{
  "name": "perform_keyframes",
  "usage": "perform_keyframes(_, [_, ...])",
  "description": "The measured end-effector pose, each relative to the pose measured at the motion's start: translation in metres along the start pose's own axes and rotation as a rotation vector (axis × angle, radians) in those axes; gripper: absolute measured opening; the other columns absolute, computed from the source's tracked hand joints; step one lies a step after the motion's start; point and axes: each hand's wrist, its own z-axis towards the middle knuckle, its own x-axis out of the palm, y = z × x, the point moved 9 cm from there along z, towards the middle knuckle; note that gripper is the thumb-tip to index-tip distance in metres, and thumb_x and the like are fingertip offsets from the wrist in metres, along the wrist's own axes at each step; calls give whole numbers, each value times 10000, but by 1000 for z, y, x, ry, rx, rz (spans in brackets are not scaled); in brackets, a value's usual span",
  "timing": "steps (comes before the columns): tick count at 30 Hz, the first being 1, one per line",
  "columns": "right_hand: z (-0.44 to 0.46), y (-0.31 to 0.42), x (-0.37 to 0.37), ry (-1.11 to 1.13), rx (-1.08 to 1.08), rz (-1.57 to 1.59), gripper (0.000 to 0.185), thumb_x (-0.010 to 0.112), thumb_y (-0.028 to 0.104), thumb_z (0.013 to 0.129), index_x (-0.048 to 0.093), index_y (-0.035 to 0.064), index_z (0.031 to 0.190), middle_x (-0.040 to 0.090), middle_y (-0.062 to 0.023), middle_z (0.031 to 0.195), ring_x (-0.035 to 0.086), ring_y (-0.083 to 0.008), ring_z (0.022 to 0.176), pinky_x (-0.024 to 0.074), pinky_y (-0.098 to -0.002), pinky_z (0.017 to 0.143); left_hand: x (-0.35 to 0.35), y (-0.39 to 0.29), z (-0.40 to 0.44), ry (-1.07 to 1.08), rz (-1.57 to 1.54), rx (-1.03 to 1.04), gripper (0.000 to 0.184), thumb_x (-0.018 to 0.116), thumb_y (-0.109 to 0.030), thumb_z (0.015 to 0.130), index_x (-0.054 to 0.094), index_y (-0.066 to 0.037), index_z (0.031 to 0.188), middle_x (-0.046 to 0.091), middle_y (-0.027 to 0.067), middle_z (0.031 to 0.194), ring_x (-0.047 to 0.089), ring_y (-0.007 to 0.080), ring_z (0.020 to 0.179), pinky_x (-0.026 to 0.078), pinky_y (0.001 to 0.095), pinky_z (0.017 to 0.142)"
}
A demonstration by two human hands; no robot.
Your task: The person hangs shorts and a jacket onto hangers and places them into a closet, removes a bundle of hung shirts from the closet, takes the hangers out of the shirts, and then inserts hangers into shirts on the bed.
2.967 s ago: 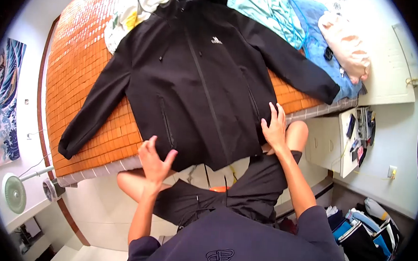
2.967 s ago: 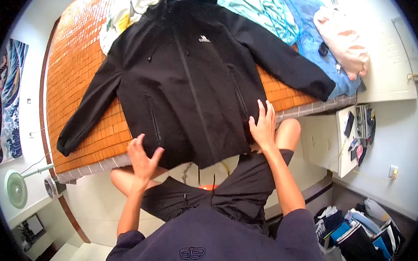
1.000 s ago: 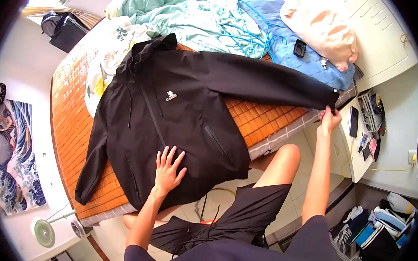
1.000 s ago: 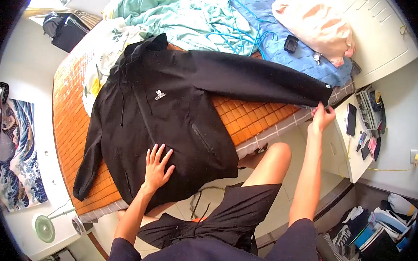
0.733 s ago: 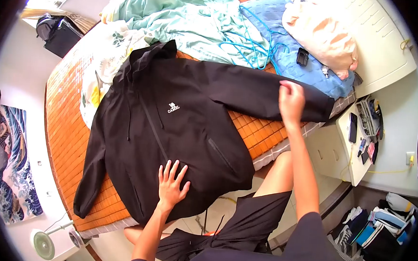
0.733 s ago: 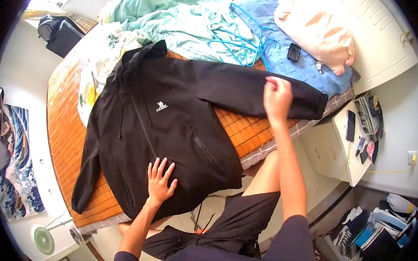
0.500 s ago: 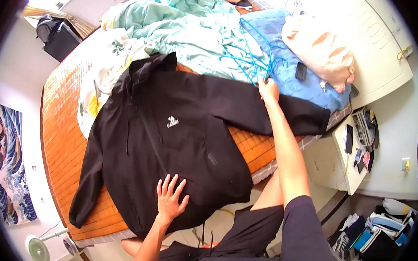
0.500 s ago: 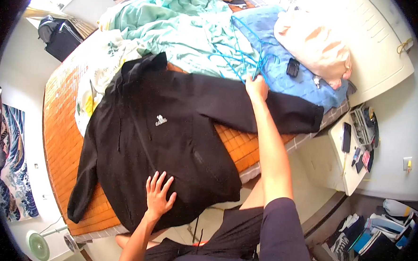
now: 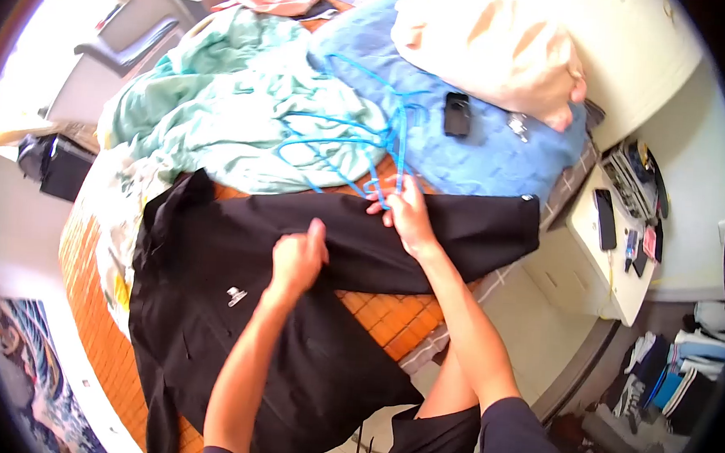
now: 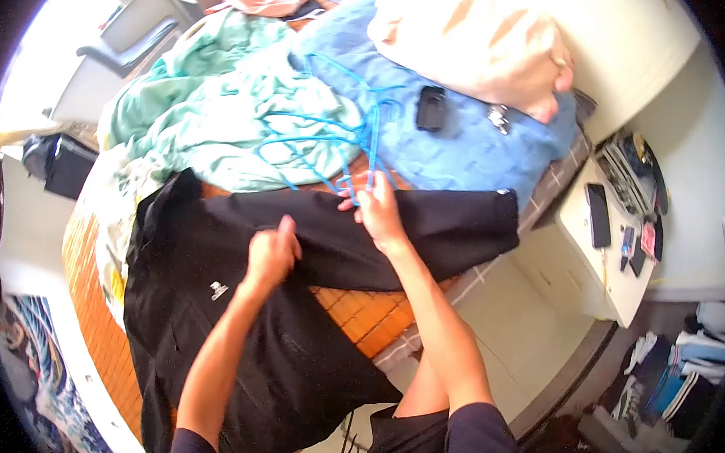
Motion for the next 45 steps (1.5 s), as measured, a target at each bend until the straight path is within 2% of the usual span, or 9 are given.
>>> perform_keyframes(3, [3, 2, 0, 29, 16, 10, 120, 390, 56, 971, 392, 62, 1091, 682, -193, 909, 691, -213, 642, 421, -253, 448, -2, -3, 64, 97, -523, -246, 646, 412, -576, 1035, 649, 22, 1099, 708, 106, 857, 656, 204, 572, 517, 383, 514])
perform_keyframes(7, [-5, 5, 10, 116, 29, 40, 100, 391, 42, 956, 445, 64, 1037, 678, -152, 799, 661, -188, 570, 421, -266, 444, -22, -60, 102, -36, -1043, -177, 699, 403, -608, 1027, 432, -21, 1405, 636, 156, 1134, 648, 275, 1049, 522, 429, 942])
perform_keyframes(11, [-13, 10, 26, 283, 24, -329, 128, 416, 11, 915, 540, 17, 882, 621, -109, 636, 593, -164, 543, 453, -315, 512, -72, -41, 95, -150, -1316, -76, 444, 412, -528, 1057, 541, -117, 950, 470, -14, 696, 491, 167, 663, 506, 412, 796])
perform_keyframes(15, [-4, 18, 20, 211, -295, -554, 135, 449, 3, 839, 524, 21, 729, 559, -164, 624, 575, -259, 606, 443, -391, 595, -143, 35, 43, -339, -1470, -104, 386, 490, -466, 1050, 465, -187, 784, 405, -67, 652, 388, 93, 570, 428, 325, 658])
perform_keyframes(22, [-44, 26, 47, 150, -310, -711, 143, 459, 21, 830, 584, 35, 760, 562, -191, 645, 583, -335, 585, 450, -406, 576, -148, 46, -109, 125, -997, -422, 419, 571, -459, 1011, 585, -108, 1240, 651, 90, 1177, 654, 231, 1065, 550, 393, 875])
perform_keyframes(25, [-64, 41, 64, 50, -312, -565, 182, 420, -10, 858, 533, 24, 719, 507, -105, 556, 553, -194, 518, 401, -334, 495, -168, 68, -167, 141, -559, -376, 337, 595, -305, 1021, 580, -96, 1285, 656, 56, 1169, 656, 162, 1048, 542, 323, 847])
perform_keyframes(30, [-111, -17, 153, 237, -57, -241, 213, 376, -88, 763, 498, 52, 659, 458, 20, 569, 436, -70, 514, 339, -269, 464, -166, 197, -246, -63, -360, -670, 681, 305, -667, 1021, 568, -108, 1308, 619, 17, 958, 594, 91, 713, 413, 240, 581])
perform_keyframes(35, [-144, -82, 200, 292, -38, -617, 183, 414, -28, 772, 561, 27, 677, 519, -80, 532, 545, -155, 517, 409, -326, 494, -143, 201, -291, -406, 386, -254, 306, 481, -317, 1030, 555, -33, 945, 589, 200, 942, 597, 434, 844, 502, 529, 752])
perform_keyframes(45, [-202, -104, 167, 335, -78, -719, 204, 401, -73, 777, 501, 34, 634, 480, -19, 542, 472, -84, 500, 371, -262, 459, -108, 156, -354, -783, 489, -159, 190, 642, -126, 891, 509, -58, 773, 505, 120, 778, 555, 313, 718, 465, 428, 644])
